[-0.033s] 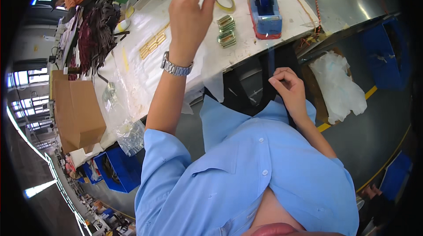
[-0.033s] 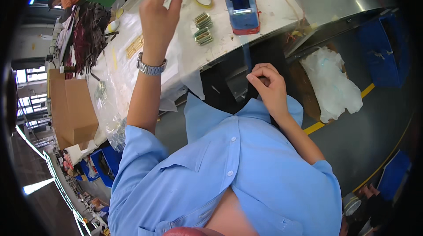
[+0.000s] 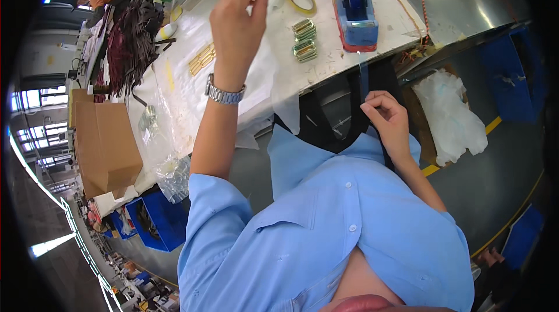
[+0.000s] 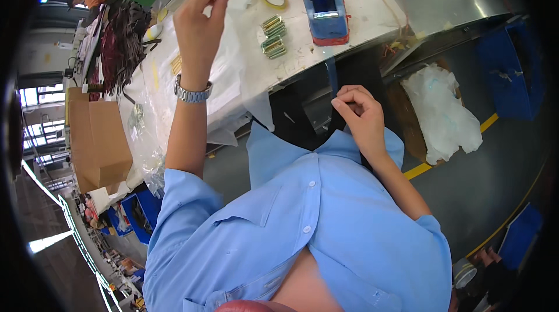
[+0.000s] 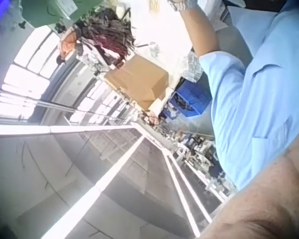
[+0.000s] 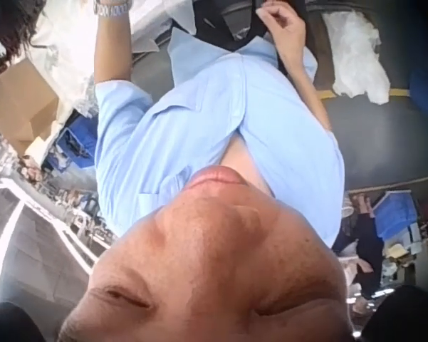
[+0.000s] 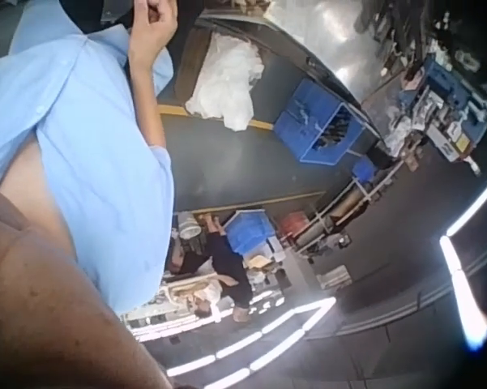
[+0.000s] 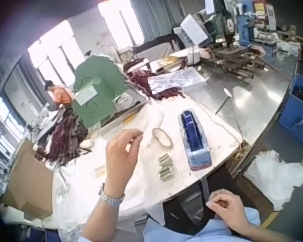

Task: Assembling metal buckles onto leather straps using tape to secure them.

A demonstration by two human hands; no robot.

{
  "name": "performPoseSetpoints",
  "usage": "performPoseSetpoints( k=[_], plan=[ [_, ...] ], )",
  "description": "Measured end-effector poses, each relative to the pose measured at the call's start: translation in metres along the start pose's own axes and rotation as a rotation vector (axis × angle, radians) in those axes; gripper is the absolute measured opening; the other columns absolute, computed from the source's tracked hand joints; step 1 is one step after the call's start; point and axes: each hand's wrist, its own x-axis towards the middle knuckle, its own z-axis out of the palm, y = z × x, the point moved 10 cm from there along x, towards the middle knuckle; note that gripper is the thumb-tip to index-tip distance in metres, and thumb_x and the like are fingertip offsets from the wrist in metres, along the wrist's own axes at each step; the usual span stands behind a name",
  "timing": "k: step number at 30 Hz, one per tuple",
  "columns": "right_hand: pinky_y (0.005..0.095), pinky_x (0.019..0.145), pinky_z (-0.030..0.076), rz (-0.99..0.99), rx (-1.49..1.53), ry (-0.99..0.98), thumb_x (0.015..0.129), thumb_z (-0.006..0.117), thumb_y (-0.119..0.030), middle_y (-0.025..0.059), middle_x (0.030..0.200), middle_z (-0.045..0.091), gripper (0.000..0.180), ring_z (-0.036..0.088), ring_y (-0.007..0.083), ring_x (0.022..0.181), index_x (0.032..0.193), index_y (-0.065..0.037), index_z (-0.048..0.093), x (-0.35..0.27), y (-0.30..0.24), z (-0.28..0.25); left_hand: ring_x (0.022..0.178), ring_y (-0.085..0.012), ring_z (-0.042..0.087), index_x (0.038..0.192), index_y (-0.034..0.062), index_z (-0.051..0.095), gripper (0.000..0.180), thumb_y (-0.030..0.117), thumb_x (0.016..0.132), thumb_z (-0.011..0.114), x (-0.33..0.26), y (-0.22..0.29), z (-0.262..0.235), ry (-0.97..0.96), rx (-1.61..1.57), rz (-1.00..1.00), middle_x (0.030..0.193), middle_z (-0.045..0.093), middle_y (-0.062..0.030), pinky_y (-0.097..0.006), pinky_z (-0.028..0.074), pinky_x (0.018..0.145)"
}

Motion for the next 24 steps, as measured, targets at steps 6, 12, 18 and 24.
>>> performPoseSetpoints(
  k=[6, 12, 18, 24],
  plan=[
    [0.0282, 0.084, 0.059, 0.155, 0.133, -0.109, 0.106, 0.071, -0.008, 0.0151, 0.111, 0.082, 0.013, 0.077, 0.0161, 0.096, 0.106, 0.003, 0.076, -0.011, -0.013, 0.019, 0.084, -0.0343, 0.071, 0.097, 0.0041, 0.077, 0.012, 0.014, 0.099, 0.071, -0.087, -0.118, -0.053, -0.370, 0.447, -0.180, 0.091, 0.076, -0.0135, -0.044, 0.056, 0.075],
    [0.0301, 0.083, 0.065, 0.222, 0.256, -0.126, 0.106, 0.071, -0.007, 0.0155, 0.103, 0.082, 0.013, 0.080, 0.0177, 0.092, 0.111, 0.005, 0.076, -0.014, -0.014, 0.027, 0.096, -0.0337, 0.070, 0.099, 0.0054, 0.074, 0.006, 0.010, 0.096, 0.073, -0.112, -0.143, -0.030, -0.504, 0.559, -0.038, 0.097, 0.077, -0.0115, -0.046, 0.056, 0.084],
    [0.0320, 0.085, 0.067, 0.211, 0.259, -0.117, 0.106, 0.070, -0.004, 0.0171, 0.101, 0.082, 0.012, 0.080, 0.0198, 0.090, 0.111, 0.006, 0.075, -0.015, -0.025, 0.024, 0.086, -0.0167, 0.072, 0.110, 0.0011, 0.078, 0.017, 0.012, 0.097, 0.075, -0.107, -0.185, -0.063, -0.412, 0.224, -0.564, 0.097, 0.078, -0.0093, -0.031, 0.056, 0.079],
    [0.0326, 0.091, 0.065, 0.201, 0.240, -0.138, 0.107, 0.067, -0.002, 0.0178, 0.106, 0.081, 0.013, 0.080, 0.0201, 0.097, 0.114, 0.008, 0.072, -0.018, -0.028, 0.025, 0.110, -0.0166, 0.070, 0.113, -0.0039, 0.076, 0.015, 0.007, 0.103, 0.073, -0.133, -0.010, 0.001, -0.377, -1.052, -0.897, 0.123, 0.077, -0.0120, -0.032, 0.053, 0.102]
  ],
)
